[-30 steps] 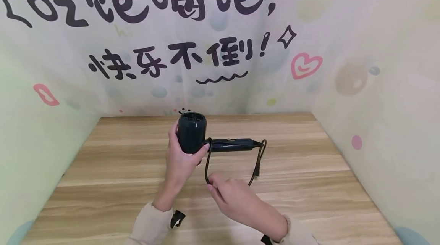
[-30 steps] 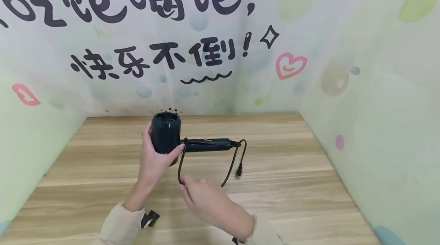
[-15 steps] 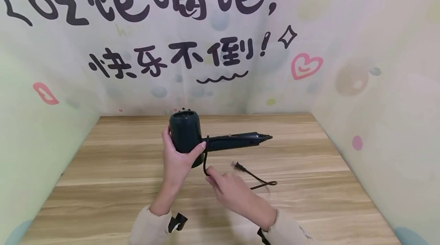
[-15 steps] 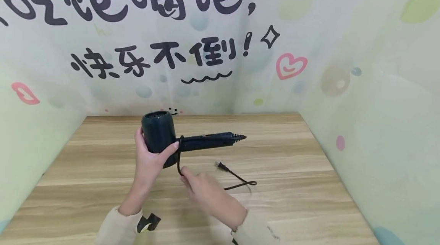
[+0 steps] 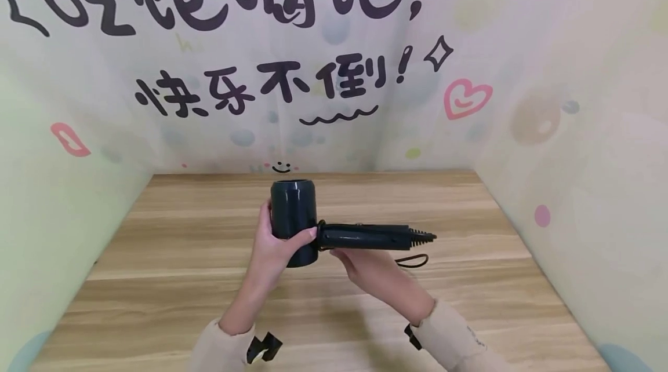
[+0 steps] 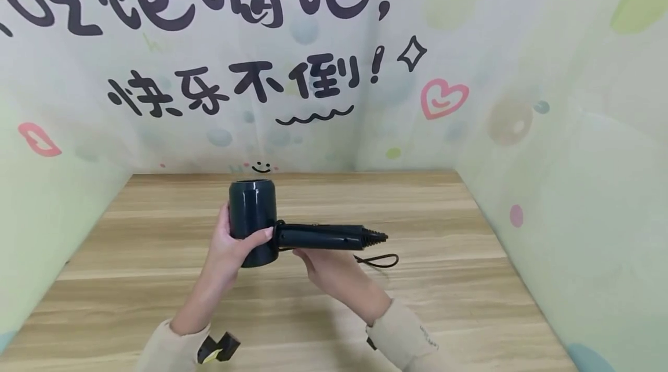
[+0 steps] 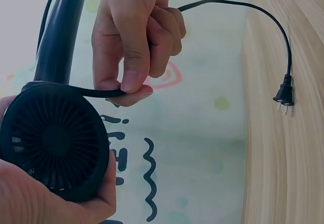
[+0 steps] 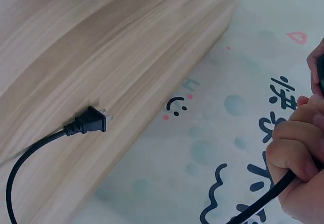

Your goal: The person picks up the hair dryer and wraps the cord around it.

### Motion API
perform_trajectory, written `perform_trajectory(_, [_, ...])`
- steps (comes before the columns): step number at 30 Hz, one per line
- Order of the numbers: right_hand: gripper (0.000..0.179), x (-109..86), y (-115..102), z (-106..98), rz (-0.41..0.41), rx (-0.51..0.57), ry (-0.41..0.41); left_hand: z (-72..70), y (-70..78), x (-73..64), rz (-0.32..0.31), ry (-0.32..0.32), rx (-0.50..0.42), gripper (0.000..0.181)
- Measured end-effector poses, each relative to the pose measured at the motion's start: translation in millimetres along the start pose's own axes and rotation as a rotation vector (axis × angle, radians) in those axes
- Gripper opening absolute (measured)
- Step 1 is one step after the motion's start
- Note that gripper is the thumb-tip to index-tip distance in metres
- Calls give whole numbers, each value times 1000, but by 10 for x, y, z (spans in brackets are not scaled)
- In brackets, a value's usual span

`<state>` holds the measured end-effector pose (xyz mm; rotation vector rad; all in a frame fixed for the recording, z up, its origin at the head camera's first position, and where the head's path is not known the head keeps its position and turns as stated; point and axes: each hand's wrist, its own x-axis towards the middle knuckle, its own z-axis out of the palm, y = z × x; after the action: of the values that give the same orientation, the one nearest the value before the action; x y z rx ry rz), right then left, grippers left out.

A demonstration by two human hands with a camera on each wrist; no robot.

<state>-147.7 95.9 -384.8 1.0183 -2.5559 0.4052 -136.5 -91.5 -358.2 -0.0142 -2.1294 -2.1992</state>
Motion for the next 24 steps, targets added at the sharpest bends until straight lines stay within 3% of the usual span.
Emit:
perform_trajectory(2, [21,-18,31,-37,-60,-97,58,-8,0,-7,-13,-28,6,80])
perform_trajectory(4, [6,-43,63,-106,-162,-407,59,-16,-4,-12,-28,-59,15,80])
perform_trajectory(7, [11,-26,60,-294,-172,-273,-11,-30,-17,-20,-68,-104,38,76])
perform_trajectory(9, [12,-12,112,-321,-127,-67,-106,-40,-28,-24,-89,-137,59,74])
perform_trajectory(11, [6,20,153,-328,-19,272,-123,-52,-36,-30,-111,-182,81,75])
perform_trajectory(14, [8,17,282,-243,-28,247,-155,-73,-44,-37,-118,-279,110,78])
perform_trajectory(18, [6,25,345,-282,-91,169,-102,-99,-38,-41,-95,-390,134,80])
perform_trajectory(24, [9,23,386,-327,-138,74,-78,-107,-17,-20,-45,-469,187,82])
